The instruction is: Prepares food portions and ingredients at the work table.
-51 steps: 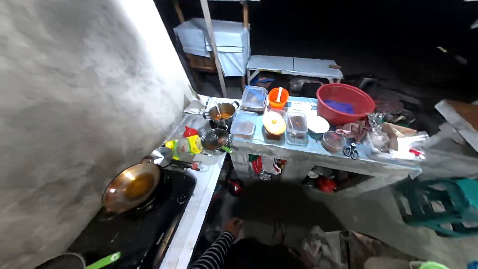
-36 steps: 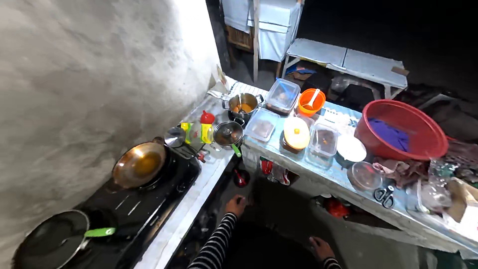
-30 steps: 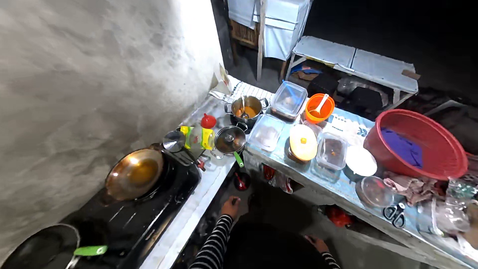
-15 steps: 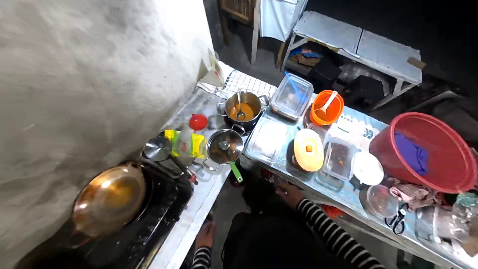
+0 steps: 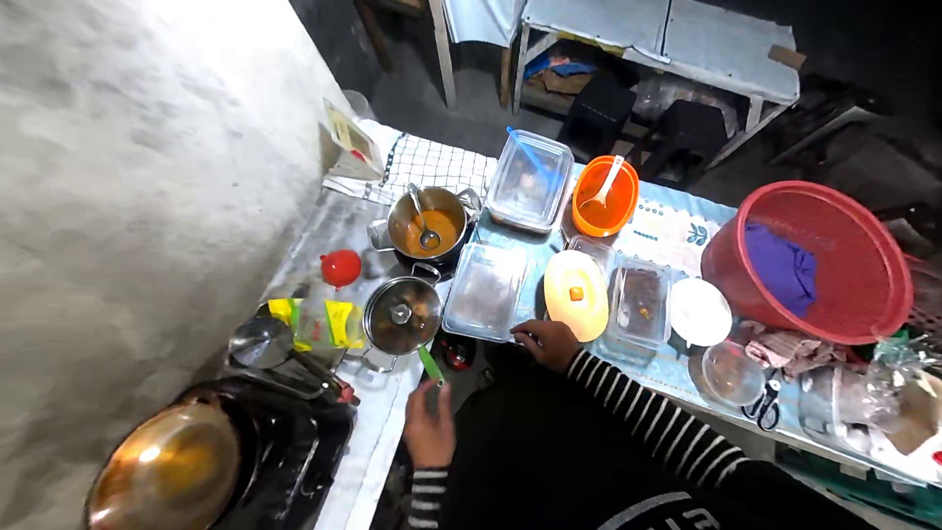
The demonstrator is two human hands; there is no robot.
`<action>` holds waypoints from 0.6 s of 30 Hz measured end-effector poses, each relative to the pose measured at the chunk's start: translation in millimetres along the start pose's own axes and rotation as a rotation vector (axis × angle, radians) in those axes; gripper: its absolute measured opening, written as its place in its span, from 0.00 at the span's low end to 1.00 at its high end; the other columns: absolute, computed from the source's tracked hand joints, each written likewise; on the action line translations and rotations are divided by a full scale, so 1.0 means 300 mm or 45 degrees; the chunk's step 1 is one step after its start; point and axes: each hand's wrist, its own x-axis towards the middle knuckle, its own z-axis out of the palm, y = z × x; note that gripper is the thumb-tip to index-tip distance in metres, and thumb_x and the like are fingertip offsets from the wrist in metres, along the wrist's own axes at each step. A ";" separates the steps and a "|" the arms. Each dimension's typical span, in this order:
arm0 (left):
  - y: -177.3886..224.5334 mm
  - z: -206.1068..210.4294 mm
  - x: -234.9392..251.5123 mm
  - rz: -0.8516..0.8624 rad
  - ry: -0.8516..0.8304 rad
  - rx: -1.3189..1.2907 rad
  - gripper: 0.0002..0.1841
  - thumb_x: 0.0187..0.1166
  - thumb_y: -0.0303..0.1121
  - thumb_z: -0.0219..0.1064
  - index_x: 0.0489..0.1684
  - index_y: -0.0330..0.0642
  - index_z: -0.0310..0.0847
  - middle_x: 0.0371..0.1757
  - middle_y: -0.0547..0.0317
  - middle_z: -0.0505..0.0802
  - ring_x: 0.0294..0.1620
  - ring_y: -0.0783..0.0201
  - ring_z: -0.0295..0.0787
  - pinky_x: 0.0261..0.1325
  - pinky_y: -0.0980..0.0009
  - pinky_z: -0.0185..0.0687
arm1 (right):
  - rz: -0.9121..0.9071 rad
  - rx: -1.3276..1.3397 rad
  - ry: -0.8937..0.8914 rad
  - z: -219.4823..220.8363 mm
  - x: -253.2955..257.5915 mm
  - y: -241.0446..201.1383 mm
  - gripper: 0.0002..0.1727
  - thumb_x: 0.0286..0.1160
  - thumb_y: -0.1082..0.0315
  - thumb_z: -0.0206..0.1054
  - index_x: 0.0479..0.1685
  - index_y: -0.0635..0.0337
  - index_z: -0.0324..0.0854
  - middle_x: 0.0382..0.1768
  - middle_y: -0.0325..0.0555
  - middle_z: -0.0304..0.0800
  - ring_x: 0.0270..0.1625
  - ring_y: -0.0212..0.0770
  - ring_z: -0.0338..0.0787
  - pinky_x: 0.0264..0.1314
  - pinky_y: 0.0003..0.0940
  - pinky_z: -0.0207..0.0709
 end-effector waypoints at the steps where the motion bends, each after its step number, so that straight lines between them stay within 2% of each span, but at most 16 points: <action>1: 0.070 0.038 0.081 0.115 -0.067 0.064 0.26 0.82 0.47 0.67 0.67 0.34 0.83 0.66 0.39 0.89 0.70 0.44 0.85 0.75 0.43 0.78 | 0.022 -0.001 0.040 -0.022 0.018 0.013 0.21 0.91 0.53 0.53 0.64 0.50 0.89 0.52 0.41 0.97 0.50 0.41 0.96 0.59 0.47 0.87; 3: 0.167 0.141 0.215 0.283 -0.133 0.312 0.39 0.71 0.64 0.71 0.76 0.45 0.79 0.80 0.36 0.79 0.83 0.35 0.69 0.83 0.32 0.59 | 0.050 -0.031 0.115 -0.084 0.077 0.024 0.20 0.91 0.56 0.53 0.65 0.51 0.89 0.53 0.42 0.97 0.53 0.42 0.95 0.62 0.47 0.87; 5: 0.239 0.243 0.307 0.306 -0.185 0.606 0.59 0.51 0.83 0.68 0.88 0.57 0.69 0.91 0.28 0.60 0.91 0.24 0.46 0.85 0.21 0.38 | 0.079 -0.084 0.163 -0.154 0.161 0.031 0.18 0.89 0.60 0.56 0.66 0.51 0.89 0.56 0.44 0.96 0.60 0.45 0.94 0.69 0.48 0.84; 6: 0.262 0.290 0.346 0.295 -0.210 0.730 0.66 0.43 0.89 0.64 0.91 0.61 0.63 0.92 0.26 0.52 0.92 0.20 0.39 0.83 0.17 0.33 | 0.089 -0.114 0.180 -0.182 0.214 0.038 0.18 0.88 0.63 0.57 0.65 0.51 0.89 0.58 0.46 0.95 0.63 0.47 0.92 0.71 0.50 0.82; 8: 0.291 0.359 0.400 0.207 -0.334 0.899 0.72 0.35 0.92 0.63 0.96 0.68 0.51 0.95 0.29 0.41 0.92 0.20 0.29 0.80 0.14 0.25 | 0.027 -0.159 0.272 -0.210 0.330 0.057 0.16 0.84 0.68 0.62 0.63 0.51 0.90 0.60 0.48 0.93 0.67 0.52 0.89 0.71 0.53 0.81; 9: 0.293 0.384 0.416 0.184 -0.383 0.960 0.72 0.35 0.92 0.63 0.96 0.72 0.47 0.95 0.31 0.39 0.93 0.20 0.28 0.80 0.14 0.26 | -0.015 -0.164 0.317 -0.212 0.396 0.063 0.16 0.82 0.69 0.63 0.63 0.49 0.90 0.62 0.49 0.91 0.68 0.54 0.87 0.69 0.55 0.82; 11: 0.287 0.408 0.432 0.186 -0.422 1.010 0.68 0.39 0.89 0.65 0.95 0.79 0.46 0.97 0.38 0.42 0.93 0.24 0.31 0.79 0.14 0.32 | -0.009 -0.124 0.288 -0.210 0.543 0.059 0.19 0.83 0.64 0.64 0.71 0.44 0.85 0.71 0.46 0.86 0.73 0.54 0.83 0.72 0.56 0.80; 13: 0.266 0.397 0.417 0.210 -0.386 0.984 0.66 0.38 0.87 0.67 0.93 0.81 0.51 0.96 0.41 0.48 0.93 0.26 0.39 0.78 0.17 0.42 | 0.071 -0.037 0.110 -0.198 0.671 0.054 0.27 0.85 0.55 0.66 0.83 0.41 0.75 0.78 0.47 0.80 0.76 0.54 0.82 0.74 0.57 0.79; 14: 0.253 0.379 0.406 0.221 -0.351 0.960 0.65 0.37 0.87 0.68 0.93 0.81 0.53 0.96 0.42 0.51 0.92 0.27 0.43 0.76 0.18 0.48 | 0.117 0.025 0.018 -0.198 0.726 0.058 0.30 0.84 0.52 0.67 0.86 0.42 0.72 0.78 0.49 0.80 0.75 0.55 0.83 0.75 0.58 0.78; 15: 0.240 0.352 0.387 0.216 -0.308 0.910 0.65 0.36 0.85 0.69 0.92 0.80 0.56 0.95 0.43 0.54 0.91 0.27 0.47 0.75 0.20 0.53 | 0.147 0.079 -0.038 -0.196 0.772 0.070 0.28 0.83 0.52 0.69 0.82 0.45 0.76 0.75 0.51 0.83 0.75 0.56 0.84 0.77 0.60 0.76; 16: 0.225 0.318 0.362 0.200 -0.261 0.837 0.65 0.35 0.84 0.72 0.90 0.77 0.60 0.94 0.42 0.56 0.91 0.28 0.50 0.74 0.22 0.57 | 0.158 0.099 -0.079 -0.199 0.801 0.083 0.23 0.82 0.54 0.70 0.74 0.49 0.83 0.69 0.53 0.87 0.72 0.55 0.85 0.76 0.61 0.76; 18: 0.188 0.242 0.299 0.171 -0.114 0.628 0.64 0.34 0.80 0.77 0.87 0.66 0.69 0.92 0.37 0.60 0.88 0.29 0.57 0.75 0.25 0.62 | 0.107 0.099 -0.154 -0.218 0.824 0.104 0.15 0.80 0.57 0.72 0.56 0.55 0.90 0.61 0.54 0.89 0.65 0.55 0.88 0.72 0.60 0.78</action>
